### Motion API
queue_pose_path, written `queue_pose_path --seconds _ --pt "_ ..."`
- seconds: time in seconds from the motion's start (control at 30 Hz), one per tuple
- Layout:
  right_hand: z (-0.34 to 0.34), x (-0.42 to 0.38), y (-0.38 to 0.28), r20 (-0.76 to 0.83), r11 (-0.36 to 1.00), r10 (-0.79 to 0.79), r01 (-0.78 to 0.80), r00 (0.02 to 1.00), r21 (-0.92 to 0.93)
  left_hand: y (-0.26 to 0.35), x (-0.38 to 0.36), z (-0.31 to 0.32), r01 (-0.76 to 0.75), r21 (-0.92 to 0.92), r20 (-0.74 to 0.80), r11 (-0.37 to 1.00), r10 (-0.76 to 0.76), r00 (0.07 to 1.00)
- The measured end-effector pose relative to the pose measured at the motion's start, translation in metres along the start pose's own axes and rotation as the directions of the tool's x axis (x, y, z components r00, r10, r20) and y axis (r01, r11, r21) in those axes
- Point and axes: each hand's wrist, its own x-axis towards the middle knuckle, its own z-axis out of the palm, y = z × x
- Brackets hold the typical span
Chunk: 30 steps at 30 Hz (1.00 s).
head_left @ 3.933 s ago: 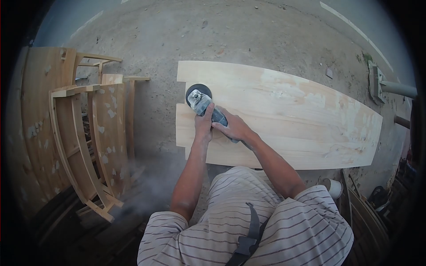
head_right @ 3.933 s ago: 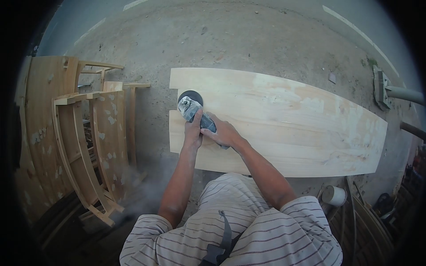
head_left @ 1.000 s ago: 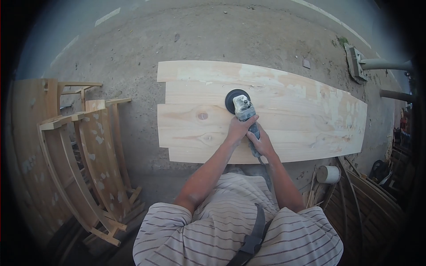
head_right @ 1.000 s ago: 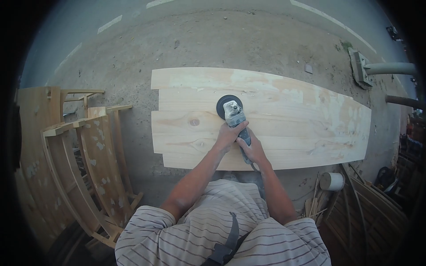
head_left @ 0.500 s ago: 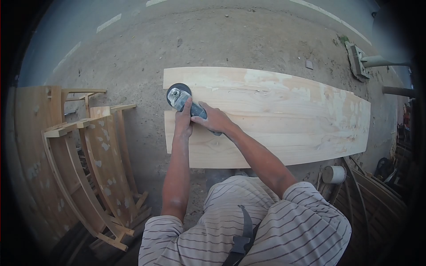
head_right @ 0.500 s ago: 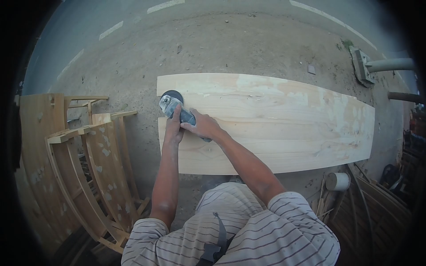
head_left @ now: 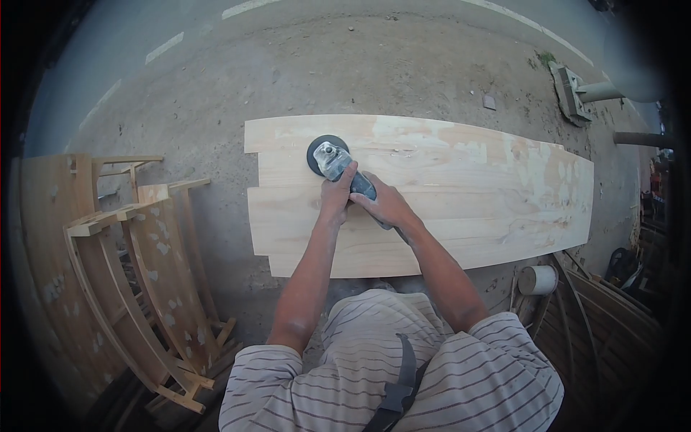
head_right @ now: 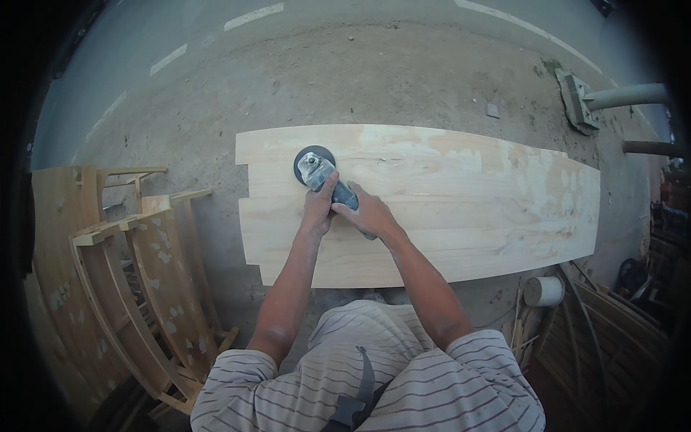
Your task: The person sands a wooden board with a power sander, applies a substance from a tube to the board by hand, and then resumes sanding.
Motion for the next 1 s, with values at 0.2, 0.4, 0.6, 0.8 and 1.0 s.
queue_pose_path --seconds 0.2,0.4,0.6,0.8,1.0 --pt "-0.038 -0.024 0.043 -0.072 0.996 0.037 -0.031 0.997 0.085 -0.029 0.002 0.058 0.038 0.043 0.057 0.998 -0.041 0.998" --pt "-0.084 -0.051 0.088 -0.165 0.983 0.065 -0.035 0.984 0.178 -0.058 0.005 0.127 0.075 0.15 0.13 0.986 -0.094 0.987" --pt "-0.124 -0.074 0.135 -0.239 0.968 0.105 -0.043 0.965 0.249 -0.091 0.006 0.189 0.086 0.209 0.18 0.974 -0.125 0.976" --pt "-0.162 -0.105 0.175 -0.287 0.952 0.153 -0.063 0.946 0.3 -0.124 0.001 0.248 0.089 0.292 0.237 0.952 -0.163 0.958" --pt "-0.2 -0.133 0.224 -0.368 0.94 0.226 -0.103 0.902 0.325 -0.171 0.005 0.312 0.072 0.335 0.308 0.939 -0.181 0.934"
